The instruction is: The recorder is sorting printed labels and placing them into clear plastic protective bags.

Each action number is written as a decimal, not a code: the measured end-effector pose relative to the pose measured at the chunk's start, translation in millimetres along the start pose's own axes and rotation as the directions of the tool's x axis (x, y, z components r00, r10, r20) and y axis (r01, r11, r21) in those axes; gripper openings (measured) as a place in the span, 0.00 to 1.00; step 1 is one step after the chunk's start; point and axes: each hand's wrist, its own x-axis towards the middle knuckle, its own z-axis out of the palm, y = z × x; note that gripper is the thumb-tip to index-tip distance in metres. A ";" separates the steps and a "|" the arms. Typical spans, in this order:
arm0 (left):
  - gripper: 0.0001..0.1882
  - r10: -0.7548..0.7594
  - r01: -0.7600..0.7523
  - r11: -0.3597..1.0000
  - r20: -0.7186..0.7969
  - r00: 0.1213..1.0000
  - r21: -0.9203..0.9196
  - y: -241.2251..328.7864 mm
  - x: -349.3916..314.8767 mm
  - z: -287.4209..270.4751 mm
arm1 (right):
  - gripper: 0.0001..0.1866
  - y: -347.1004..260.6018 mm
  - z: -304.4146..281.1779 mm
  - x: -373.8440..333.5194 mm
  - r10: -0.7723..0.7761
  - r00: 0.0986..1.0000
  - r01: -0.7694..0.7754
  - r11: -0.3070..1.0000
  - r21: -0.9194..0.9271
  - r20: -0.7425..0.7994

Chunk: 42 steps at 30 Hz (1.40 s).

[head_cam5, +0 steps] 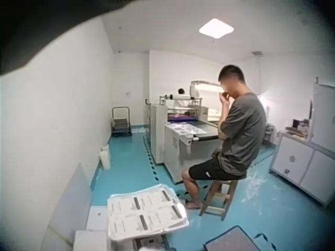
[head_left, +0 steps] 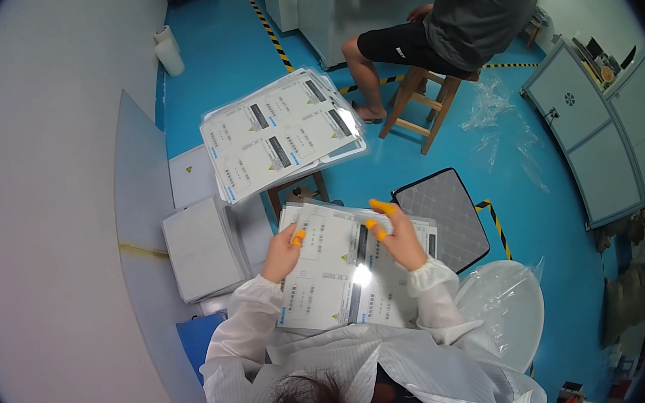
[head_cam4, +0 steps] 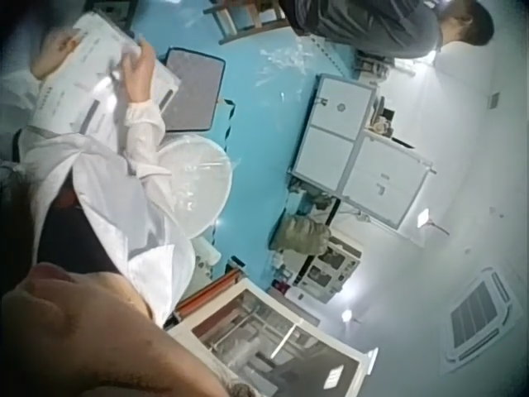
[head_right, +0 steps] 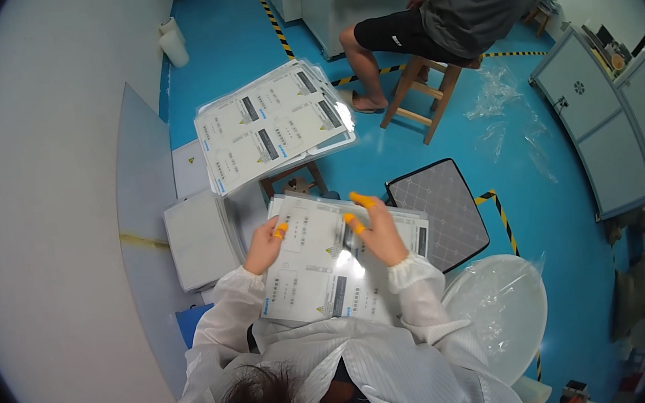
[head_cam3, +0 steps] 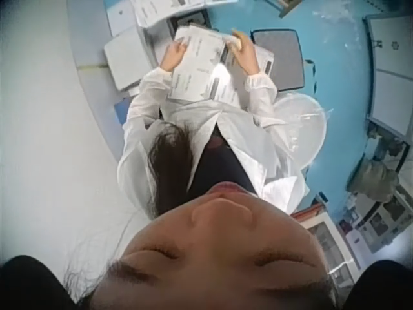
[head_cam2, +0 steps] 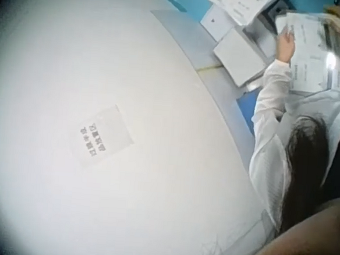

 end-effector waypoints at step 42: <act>0.15 0.136 -0.138 0.988 0.034 0.990 0.064 51.7 1.9 19.9 | 0.10 2.2 55.1 41.4 -0.096 0.988 0.092 0.995 0.040 0.124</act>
